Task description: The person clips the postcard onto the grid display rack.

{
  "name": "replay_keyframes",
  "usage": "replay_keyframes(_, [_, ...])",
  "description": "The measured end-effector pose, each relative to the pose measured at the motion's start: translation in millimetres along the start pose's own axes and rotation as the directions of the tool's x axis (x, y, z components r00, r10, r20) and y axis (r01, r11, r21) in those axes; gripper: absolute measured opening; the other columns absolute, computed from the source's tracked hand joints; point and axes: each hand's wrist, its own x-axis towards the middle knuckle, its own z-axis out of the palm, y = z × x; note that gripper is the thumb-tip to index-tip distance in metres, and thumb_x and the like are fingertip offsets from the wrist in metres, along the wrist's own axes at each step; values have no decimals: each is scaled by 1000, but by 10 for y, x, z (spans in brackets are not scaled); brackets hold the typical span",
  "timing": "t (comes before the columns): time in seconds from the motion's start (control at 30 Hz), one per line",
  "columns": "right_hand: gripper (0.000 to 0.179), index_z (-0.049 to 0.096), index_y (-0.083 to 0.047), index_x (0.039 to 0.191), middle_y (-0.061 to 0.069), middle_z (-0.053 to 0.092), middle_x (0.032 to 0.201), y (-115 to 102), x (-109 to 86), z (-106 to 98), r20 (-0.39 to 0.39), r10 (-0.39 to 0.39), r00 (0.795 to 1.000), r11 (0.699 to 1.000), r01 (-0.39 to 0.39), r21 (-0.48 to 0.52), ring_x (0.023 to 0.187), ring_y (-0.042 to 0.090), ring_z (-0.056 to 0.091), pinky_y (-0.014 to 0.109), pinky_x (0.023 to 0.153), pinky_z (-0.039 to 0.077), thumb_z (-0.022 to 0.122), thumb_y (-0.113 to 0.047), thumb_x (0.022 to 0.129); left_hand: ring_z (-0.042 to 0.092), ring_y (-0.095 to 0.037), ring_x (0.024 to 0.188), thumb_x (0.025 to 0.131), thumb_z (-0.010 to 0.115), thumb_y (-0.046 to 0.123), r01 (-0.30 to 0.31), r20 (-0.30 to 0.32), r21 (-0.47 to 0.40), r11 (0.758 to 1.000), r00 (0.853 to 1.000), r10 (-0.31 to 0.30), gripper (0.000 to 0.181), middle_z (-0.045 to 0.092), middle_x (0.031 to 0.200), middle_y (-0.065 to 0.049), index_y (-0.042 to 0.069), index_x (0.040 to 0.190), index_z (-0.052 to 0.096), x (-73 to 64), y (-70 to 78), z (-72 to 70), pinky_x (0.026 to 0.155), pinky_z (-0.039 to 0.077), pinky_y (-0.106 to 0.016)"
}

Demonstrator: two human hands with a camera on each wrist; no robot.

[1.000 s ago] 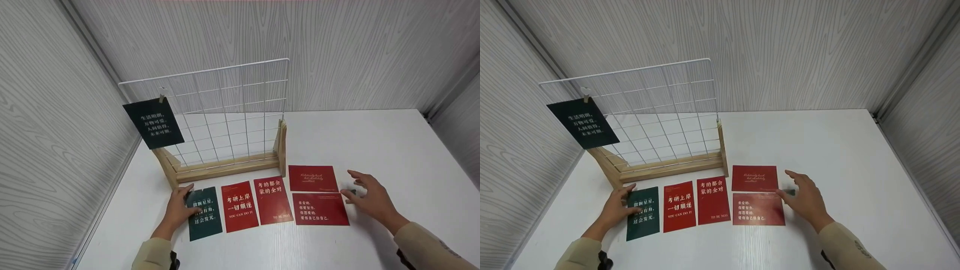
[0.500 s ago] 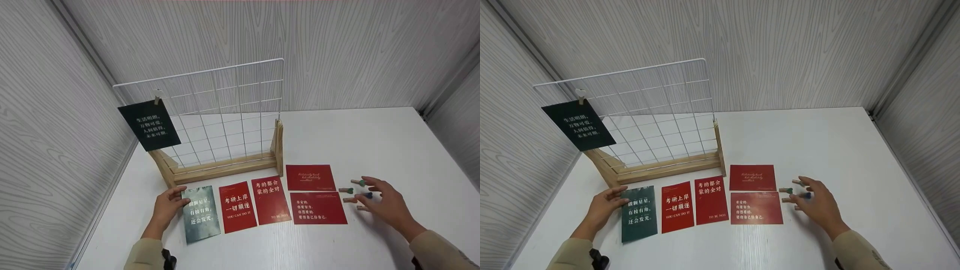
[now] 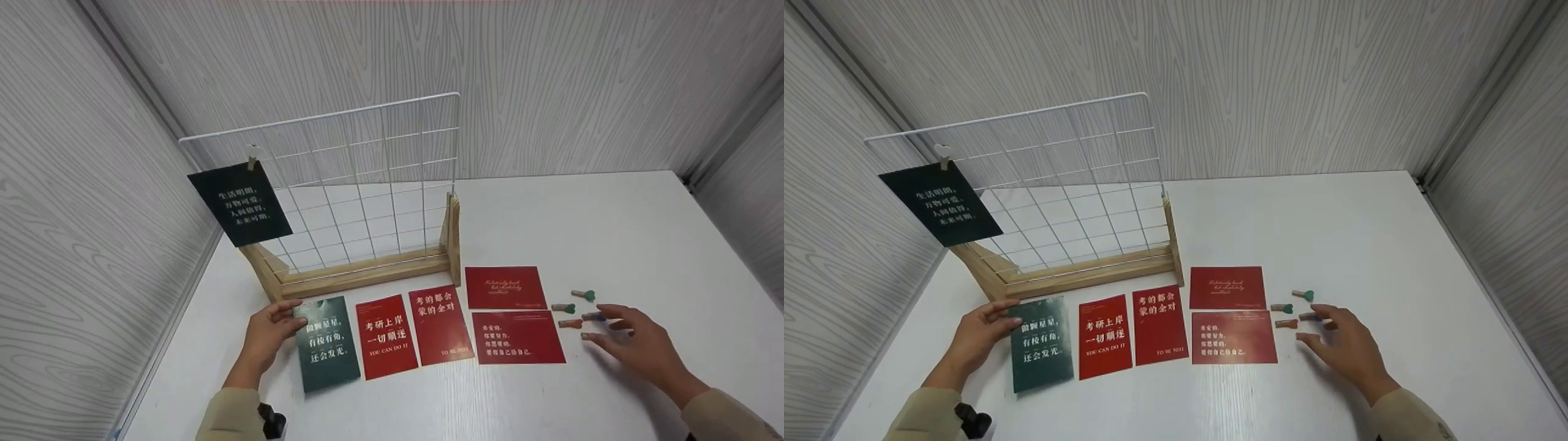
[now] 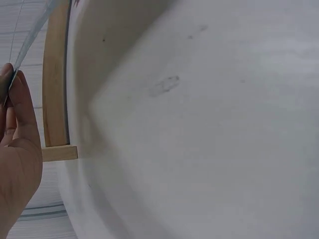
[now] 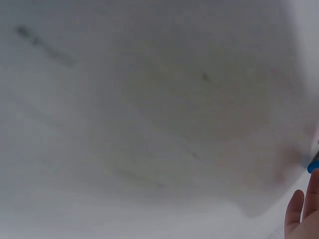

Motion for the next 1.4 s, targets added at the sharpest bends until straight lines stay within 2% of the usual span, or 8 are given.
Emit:
replay_keyframes(0.27, [53, 59, -6, 122, 17, 60, 114, 57, -21, 31, 56, 64, 996, 997, -62, -44, 93, 31, 59, 48, 77, 53, 75, -37, 82, 64, -17, 93, 84, 69, -2, -11, -6, -25, 1000, 1000, 11, 39, 63, 113, -16, -2, 122, 59, -21, 121, 16, 79, 54, -27])
replay_keyframes(0.37, [44, 62, -3, 114, 14, 62, 107, 60, -16, 41, 51, 55, 997, 997, -52, -56, 90, 29, 59, 43, 75, 53, 76, -28, 81, 63, -17, 94, 84, 69, -1, -13, -8, -21, 1000, 1000, 13, 38, 64, 112, -15, 0, 121, 60, -25, 154, 16, 79, 54, -27])
replay_keyframes(0.6, [26, 66, -6, 103, 7, 65, 99, 61, -10, 60, 54, 55, 997, 997, -51, -60, 85, 23, 59, 28, 70, 52, 75, -16, 81, 63, -16, 93, 84, 69, -3, -43, -12, -31, 999, 999, 43, 40, 62, 110, -14, -1, 122, 60, -51, 256, -8, 80, 54, -27])
replay_keyframes(0.77, [20, 69, -7, 100, 6, 63, 95, 48, 12, 65, 82, 65, 995, 996, -59, -69, 82, 21, 56, 30, 69, 50, 74, -14, 82, 64, -14, 91, 83, 69, -4, -63, -15, -39, 997, 998, 62, 43, 63, 109, -15, -3, 124, 57, -76, 321, -31, 79, 54, -27])
replay_keyframes(0.93, [22, 69, -7, 99, 5, 62, 94, -2, 34, 54, 105, 72, 992, 997, -68, -47, 80, 20, 55, 28, 66, 50, 76, -21, 82, 65, -13, 90, 83, 69, -4, -55, -15, -40, 998, 998, 54, 45, 64, 108, -14, -3, 126, 56, -87, 369, -47, 80, 54, -27])
replay_keyframes(1.13, [23, 70, -8, 100, 7, 65, 99, -124, 122, 44, 93, 43, 995, 999, -42, -15, 84, 23, 60, 28, 66, 51, 76, -22, 82, 64, -13, 90, 83, 70, -1, -63, -19, -35, 997, 998, 62, 44, 65, 107, -13, -1, 125, 58, -87, 419, -77, 80, 53, -26])
replay_keyframes(1.27, [22, 70, -9, 100, 6, 66, 96, -233, 202, 37, 66, -8, 998, 1000, 9, -12, 85, 25, 62, 29, 66, 51, 76, -18, 82, 65, -14, 89, 83, 71, 0, -80, -24, -17, 997, 997, 79, 43, 64, 107, -12, 2, 124, 59, -82, 447, -99, 79, 53, -25])
replay_keyframes(1.4, [20, 70, -10, 98, 9, 67, 101, -380, 289, 54, 38, -76, 996, 997, 75, 29, 85, 26, 65, 27, 67, 53, 78, -16, 80, 64, -15, 86, 84, 71, 1, -91, -32, -4, 996, 995, 90, 41, 64, 106, -11, 4, 123, 61, -80, 488, -112, 75, 53, -26])
